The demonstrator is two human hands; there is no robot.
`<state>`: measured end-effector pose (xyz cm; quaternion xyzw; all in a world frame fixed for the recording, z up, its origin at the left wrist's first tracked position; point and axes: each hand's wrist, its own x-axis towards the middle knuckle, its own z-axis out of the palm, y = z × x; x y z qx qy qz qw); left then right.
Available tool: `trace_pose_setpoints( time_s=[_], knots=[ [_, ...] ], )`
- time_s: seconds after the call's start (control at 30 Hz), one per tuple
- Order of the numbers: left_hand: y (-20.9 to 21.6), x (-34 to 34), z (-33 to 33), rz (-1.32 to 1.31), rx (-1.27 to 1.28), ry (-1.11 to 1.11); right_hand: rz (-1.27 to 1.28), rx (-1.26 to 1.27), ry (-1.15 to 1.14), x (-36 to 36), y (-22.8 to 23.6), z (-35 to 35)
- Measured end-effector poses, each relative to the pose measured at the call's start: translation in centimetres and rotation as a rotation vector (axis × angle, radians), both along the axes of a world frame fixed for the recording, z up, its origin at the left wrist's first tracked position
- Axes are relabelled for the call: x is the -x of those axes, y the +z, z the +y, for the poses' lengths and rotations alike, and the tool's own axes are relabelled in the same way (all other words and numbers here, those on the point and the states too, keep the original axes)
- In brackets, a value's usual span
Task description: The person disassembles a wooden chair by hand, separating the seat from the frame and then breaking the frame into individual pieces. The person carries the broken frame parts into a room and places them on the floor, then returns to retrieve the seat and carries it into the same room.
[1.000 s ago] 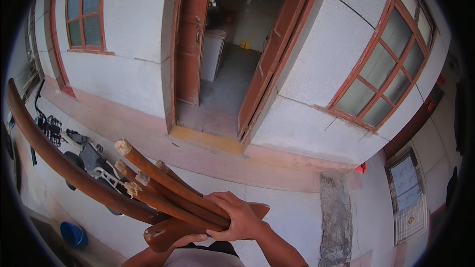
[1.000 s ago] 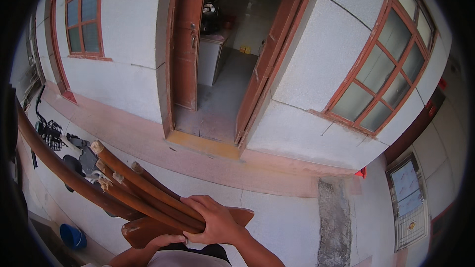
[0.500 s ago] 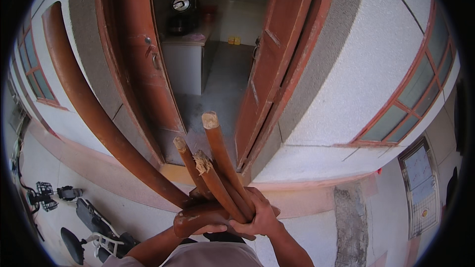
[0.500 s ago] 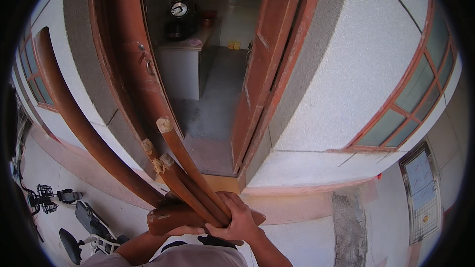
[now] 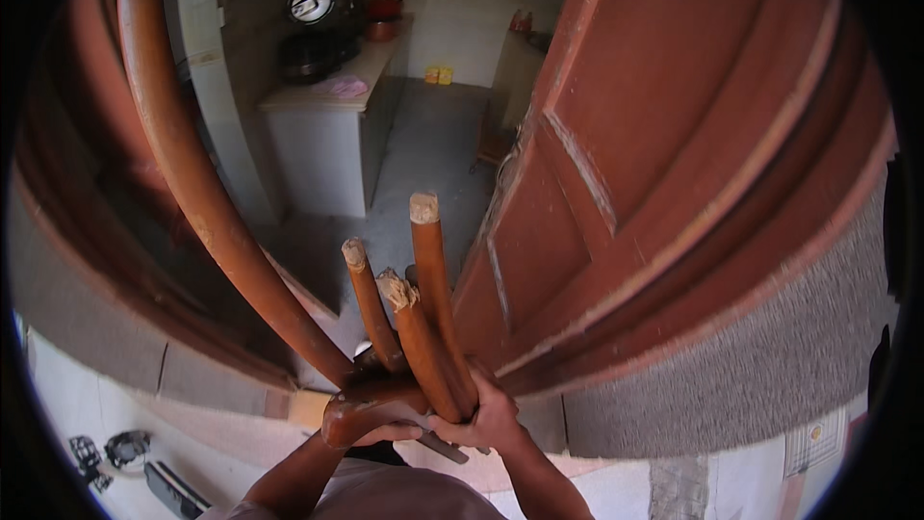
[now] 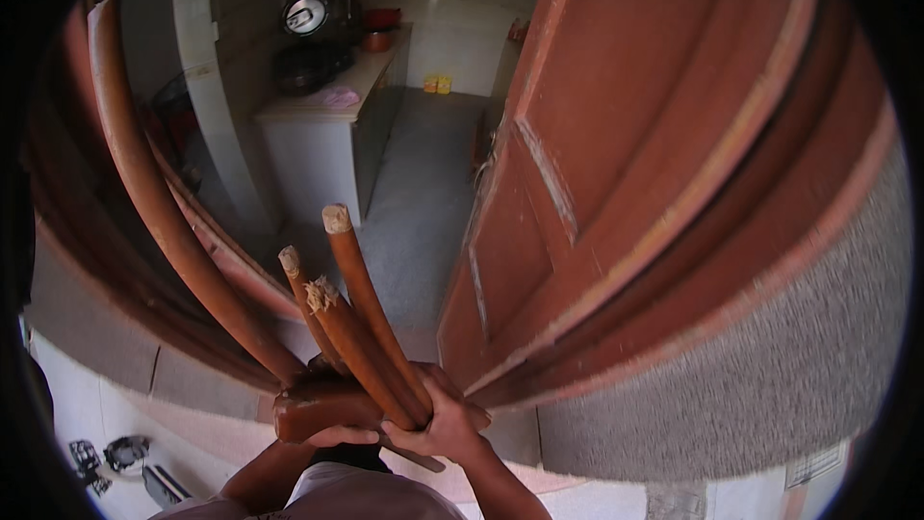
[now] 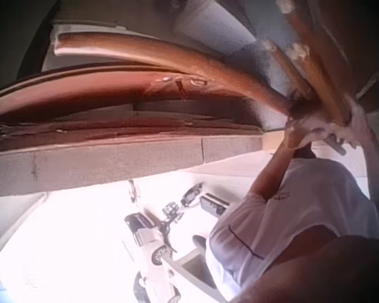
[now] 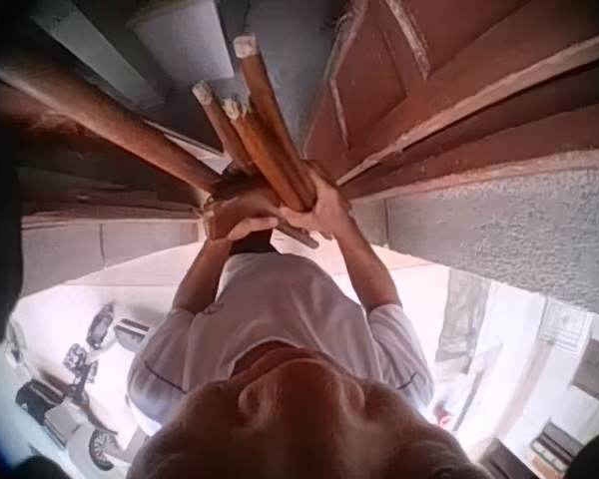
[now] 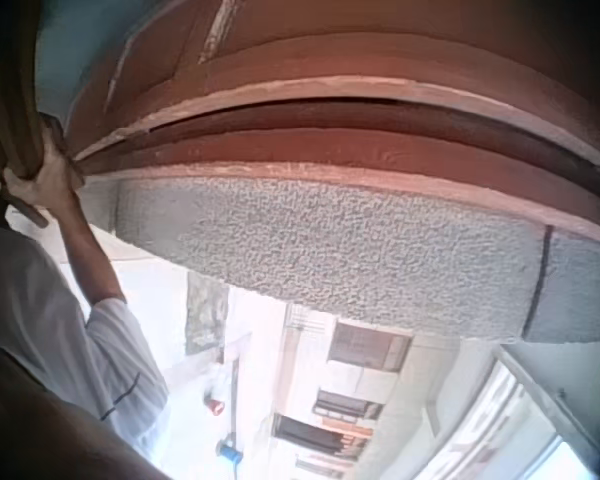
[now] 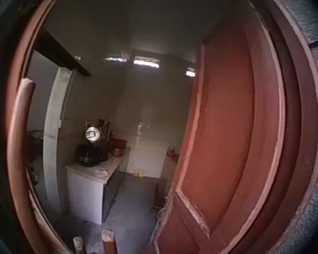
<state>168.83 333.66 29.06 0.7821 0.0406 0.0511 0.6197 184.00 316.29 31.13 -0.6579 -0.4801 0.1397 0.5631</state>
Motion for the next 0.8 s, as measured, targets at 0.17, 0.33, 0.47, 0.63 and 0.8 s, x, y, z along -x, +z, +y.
trace_pose_setpoints(
  time_s=[0.17, 0.33, 0.47, 0.63, 0.8],
  knots=[
    [-0.8, -11.9, 13.9, -0.039, 0.029, -0.087, -0.111, 0.023, -0.092, -11.0, -0.4, 13.1],
    [0.4, -21.8, 25.9, -0.074, 0.056, -0.115, 0.071, -0.033, -0.081, -20.6, 1.4, 24.6],
    [1.0, -28.6, 33.1, -0.147, 0.113, -0.089, 0.048, -0.080, -0.116, -27.1, 2.9, 31.5],
    [-0.8, -36.9, 39.9, -0.070, 0.323, 0.031, -0.007, -0.202, -0.146, -36.1, 2.5, 38.3],
    [-1.9, -45.6, 45.9, -0.090, 0.456, 0.055, 0.018, -0.237, -0.092, -45.4, 2.8, 43.7]
  ],
)
